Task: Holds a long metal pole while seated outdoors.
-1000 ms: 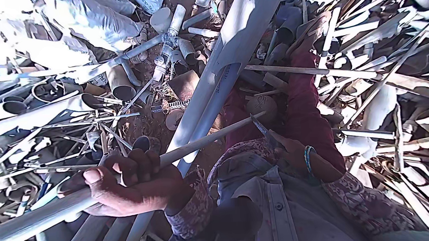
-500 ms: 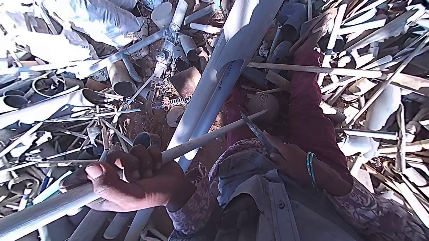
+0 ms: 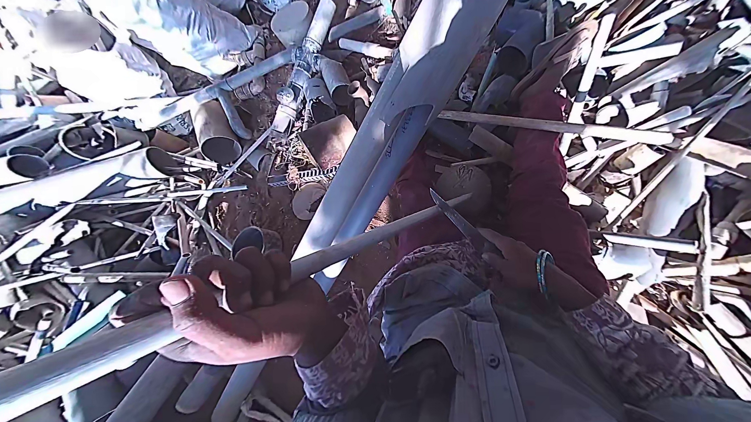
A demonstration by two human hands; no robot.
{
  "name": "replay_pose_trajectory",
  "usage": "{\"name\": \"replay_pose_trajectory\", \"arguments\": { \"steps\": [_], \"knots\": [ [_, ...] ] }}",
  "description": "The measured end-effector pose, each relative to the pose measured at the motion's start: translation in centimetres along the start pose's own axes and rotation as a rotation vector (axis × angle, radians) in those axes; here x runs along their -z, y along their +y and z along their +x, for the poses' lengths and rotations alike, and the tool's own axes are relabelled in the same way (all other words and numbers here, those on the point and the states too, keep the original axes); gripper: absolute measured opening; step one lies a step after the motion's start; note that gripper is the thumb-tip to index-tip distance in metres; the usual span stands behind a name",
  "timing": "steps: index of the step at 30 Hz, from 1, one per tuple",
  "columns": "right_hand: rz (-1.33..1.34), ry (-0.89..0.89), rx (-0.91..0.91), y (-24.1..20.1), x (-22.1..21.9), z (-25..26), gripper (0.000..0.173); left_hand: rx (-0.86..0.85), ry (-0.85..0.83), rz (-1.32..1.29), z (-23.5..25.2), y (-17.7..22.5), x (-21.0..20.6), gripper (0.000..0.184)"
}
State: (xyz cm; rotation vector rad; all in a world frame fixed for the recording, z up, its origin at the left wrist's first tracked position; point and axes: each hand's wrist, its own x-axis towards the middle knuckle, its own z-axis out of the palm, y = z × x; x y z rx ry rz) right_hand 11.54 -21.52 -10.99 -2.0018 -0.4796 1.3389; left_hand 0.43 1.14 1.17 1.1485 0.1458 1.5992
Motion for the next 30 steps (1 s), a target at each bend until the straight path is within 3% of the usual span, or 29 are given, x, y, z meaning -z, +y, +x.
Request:
{"name": "replay_pose_trajectory", "arguments": {
  "steps": [7,10,14,16,18,21,23,28,30],
  "knots": [
    [-0.024,-0.032,0.283,-2.1,-0.7,-2.5,0.054,-0.017,-0.001,0.015,0.1,-0.1,0.1,0.035],
    [-0.070,0.016,0.173,-2.2,-0.6,-0.6,0.053,-0.010,0.017,0.016,0.1,-0.1,-0.1,0.038],
    [-0.107,0.065,-0.115,-0.9,-0.3,2.9,0.056,-0.019,0.011,0.017,-0.1,0.0,0.0,0.035],
    [-0.096,0.046,-0.120,-1.3,-0.2,2.3,0.057,-0.027,-0.003,0.016,0.0,-0.1,0.2,0.033],
    [-0.065,0.032,-0.014,-2.8,-0.5,-0.6,0.055,-0.022,0.007,0.015,0.1,-0.1,0.2,0.036],
    [-0.043,0.011,0.341,-3.7,-1.3,-4.3,0.051,-0.019,-0.003,0.010,0.1,-0.2,0.2,0.035],
    [-0.082,-0.002,0.408,-3.7,-1.2,-4.3,0.050,-0.025,-0.004,0.015,0.1,-0.2,0.3,0.033],
    [-0.115,-0.006,-0.051,-1.9,-0.1,0.3,0.057,-0.017,-0.004,-0.010,-0.1,0.1,0.4,0.035],
    [-0.081,-0.005,-0.055,-1.7,0.2,-0.2,0.057,-0.023,-0.004,-0.008,-0.1,0.0,0.4,0.034]
  ]
}}
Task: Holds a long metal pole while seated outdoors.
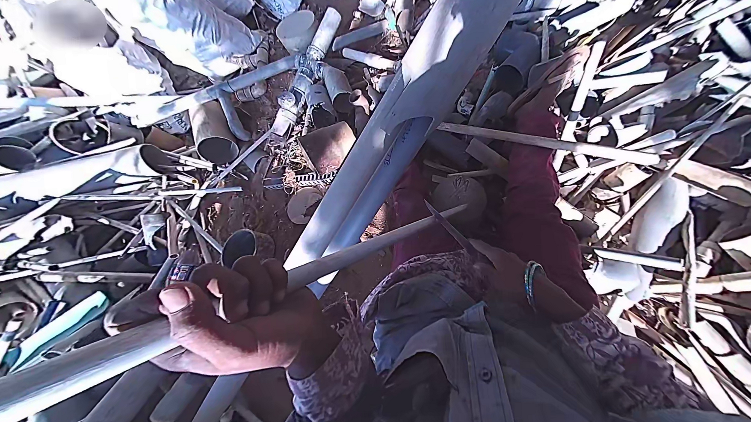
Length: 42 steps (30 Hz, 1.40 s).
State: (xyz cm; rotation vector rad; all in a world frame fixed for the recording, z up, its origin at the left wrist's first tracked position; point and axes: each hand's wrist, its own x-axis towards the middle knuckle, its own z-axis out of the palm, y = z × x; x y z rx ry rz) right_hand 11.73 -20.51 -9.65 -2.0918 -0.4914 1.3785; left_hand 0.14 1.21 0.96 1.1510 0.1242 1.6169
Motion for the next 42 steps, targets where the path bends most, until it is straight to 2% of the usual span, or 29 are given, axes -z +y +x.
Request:
{"name": "replay_pose_trajectory", "arguments": {
  "steps": [5,6,10,13,17,19,21,24,26,28,32,34,36,39,42],
  "knots": [
    [0.054,-0.045,0.335,-0.7,-0.2,-3.6,0.051,0.004,0.057,0.091,0.1,-0.1,-0.3,0.028],
    [0.042,-0.026,0.345,-0.8,-0.4,-3.4,0.050,0.004,0.062,0.100,0.1,-0.1,-0.5,0.028],
    [-0.035,-0.051,0.096,-0.7,-0.7,0.0,0.057,0.004,0.057,0.104,0.3,-0.2,-0.1,0.032],
    [-0.061,-0.074,0.001,-2.2,-0.7,-0.2,0.058,0.010,0.050,0.111,0.4,-0.3,0.1,0.035],
    [-0.126,-0.074,0.221,-4.5,-0.6,-3.6,0.056,0.001,0.020,0.077,0.3,-0.4,-0.1,0.036],
    [-0.184,-0.089,0.241,-5.2,-0.6,-3.6,0.057,-0.007,0.021,0.072,0.4,-0.4,-0.3,0.036],
    [-0.230,-0.069,0.154,-4.6,-1.0,-1.4,0.059,-0.013,0.021,0.084,0.4,-0.5,-0.3,0.035],
    [-0.218,-0.062,-0.072,-2.7,-0.7,2.2,0.062,-0.012,0.020,0.096,0.5,-0.5,0.2,0.034],
    [-0.190,-0.044,-0.133,-1.6,-0.5,3.5,0.061,-0.010,0.023,0.097,0.4,-0.4,0.0,0.035],
    [-0.175,-0.060,-0.109,-2.1,-0.4,2.7,0.061,-0.018,0.007,0.087,0.3,-0.4,-0.2,0.035],
    [-0.160,-0.117,0.186,-4.0,-0.1,-1.0,0.057,-0.027,0.000,0.087,0.4,-0.6,-0.2,0.037],
    [-0.175,-0.125,0.223,-4.0,-0.2,-1.0,0.057,-0.023,0.007,0.102,0.5,-0.6,-0.1,0.035],
    [-0.190,-0.110,0.123,-3.1,-0.3,0.6,0.058,-0.020,0.014,0.110,0.5,-0.6,0.0,0.036],
    [-0.128,-0.056,-0.132,0.1,-0.4,4.5,0.062,-0.027,0.013,0.102,0.4,-0.4,-0.1,0.036],
    [-0.069,-0.028,-0.159,1.1,-0.2,5.1,0.060,-0.033,0.005,0.098,0.3,-0.5,-0.2,0.037]
  ]
}}
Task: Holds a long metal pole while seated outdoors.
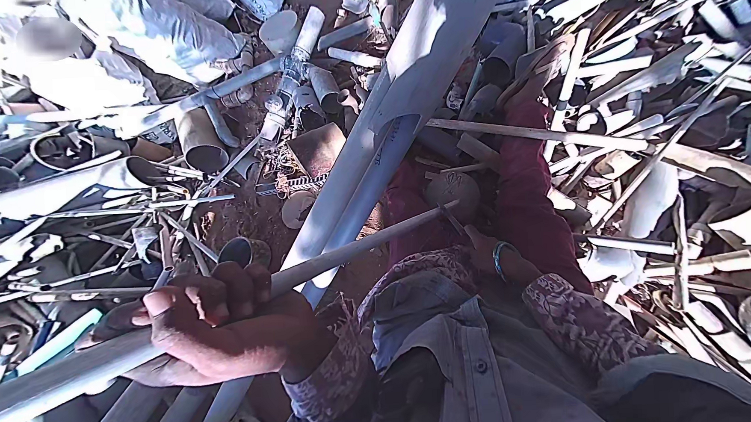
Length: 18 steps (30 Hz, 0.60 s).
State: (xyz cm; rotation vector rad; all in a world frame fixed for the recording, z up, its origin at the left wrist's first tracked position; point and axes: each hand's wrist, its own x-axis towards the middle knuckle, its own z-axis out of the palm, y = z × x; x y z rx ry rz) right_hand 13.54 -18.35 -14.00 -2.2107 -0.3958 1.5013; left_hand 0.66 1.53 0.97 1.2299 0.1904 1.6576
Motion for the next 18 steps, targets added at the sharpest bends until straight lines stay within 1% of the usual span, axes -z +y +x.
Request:
{"name": "replay_pose_trajectory", "arguments": {
  "steps": [2,5,6,7,8,9,11,13,14,16,17,18],
  "knots": [
    [-0.001,-0.017,0.101,-1.0,0.0,-2.0,0.057,0.006,-0.003,0.006,0.0,0.0,-0.1,0.038],
    [0.027,-0.058,0.378,-2.2,-0.1,-5.7,0.051,0.008,0.008,0.020,0.0,0.0,-0.2,0.037],
    [0.020,-0.066,0.438,-2.3,-0.1,-6.3,0.051,0.011,0.012,0.019,0.0,0.0,-0.1,0.039],
    [0.000,-0.062,0.458,-2.3,-0.2,-6.2,0.052,0.015,0.020,0.018,0.1,0.0,-0.1,0.039],
    [-0.028,-0.061,0.427,-2.3,-0.1,-5.8,0.053,0.015,0.024,0.020,0.1,0.1,-0.1,0.038],
    [-0.061,-0.061,0.344,-2.2,0.0,-5.2,0.055,0.009,0.023,0.020,0.1,0.1,-0.1,0.035],
    [-0.097,-0.038,0.116,-1.6,0.1,-2.9,0.058,0.004,0.037,0.012,0.0,0.1,-0.1,0.032],
    [-0.079,-0.020,0.003,-0.2,0.1,-1.0,0.059,0.001,0.041,0.016,-0.1,0.1,-0.1,0.032],
    [-0.069,-0.015,-0.010,-0.1,0.2,-1.2,0.057,0.004,0.037,0.015,-0.1,0.1,-0.2,0.033],
    [-0.054,-0.036,0.013,-1.3,0.6,-3.9,0.055,0.010,0.021,0.028,-0.1,0.2,-0.2,0.037],
    [-0.059,-0.057,0.062,-2.1,0.9,-5.6,0.052,0.009,0.009,0.037,0.0,0.2,-0.2,0.037],
    [-0.055,-0.064,0.159,-2.2,0.9,-6.4,0.048,0.005,0.007,0.031,0.0,0.1,-0.3,0.037]
  ]
}}
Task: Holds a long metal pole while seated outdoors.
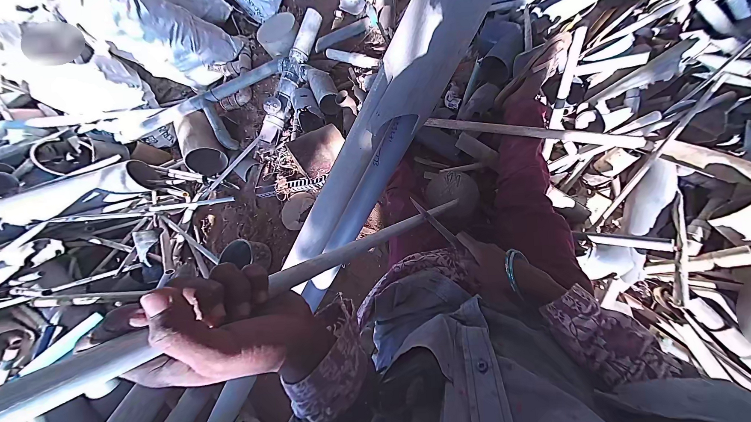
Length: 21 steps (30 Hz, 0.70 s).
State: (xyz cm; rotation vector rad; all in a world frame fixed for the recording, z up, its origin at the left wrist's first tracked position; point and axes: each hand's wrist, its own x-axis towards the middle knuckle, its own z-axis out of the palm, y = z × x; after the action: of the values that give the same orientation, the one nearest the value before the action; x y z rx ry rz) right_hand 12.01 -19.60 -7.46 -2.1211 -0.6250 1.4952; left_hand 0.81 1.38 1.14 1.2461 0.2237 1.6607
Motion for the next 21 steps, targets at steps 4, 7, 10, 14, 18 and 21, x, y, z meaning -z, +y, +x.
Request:
{"name": "replay_pose_trajectory", "arguments": {
  "steps": [4,7,10,14,18,21],
  "knots": [
    [0.081,-0.012,0.359,1.1,-0.8,-0.2,0.043,0.011,-0.006,-0.015,0.0,0.0,0.0,0.040],
    [0.053,0.026,0.247,1.6,-0.9,1.3,0.041,0.014,0.002,-0.012,0.0,0.0,-0.1,0.040],
    [0.031,0.048,-0.117,1.8,-0.5,3.0,0.050,0.015,0.002,-0.008,0.0,0.0,0.0,0.041],
    [0.039,0.037,-0.137,0.5,0.0,-0.3,0.048,0.005,-0.019,-0.013,0.0,0.0,-0.1,0.040],
    [0.127,0.016,0.293,2.1,-0.9,0.1,0.038,0.017,0.001,-0.002,0.1,-0.2,-0.3,0.042],
    [0.135,0.039,0.245,2.3,-0.9,1.2,0.040,0.016,0.017,-0.005,0.1,-0.1,-0.3,0.040]
  ]
}}
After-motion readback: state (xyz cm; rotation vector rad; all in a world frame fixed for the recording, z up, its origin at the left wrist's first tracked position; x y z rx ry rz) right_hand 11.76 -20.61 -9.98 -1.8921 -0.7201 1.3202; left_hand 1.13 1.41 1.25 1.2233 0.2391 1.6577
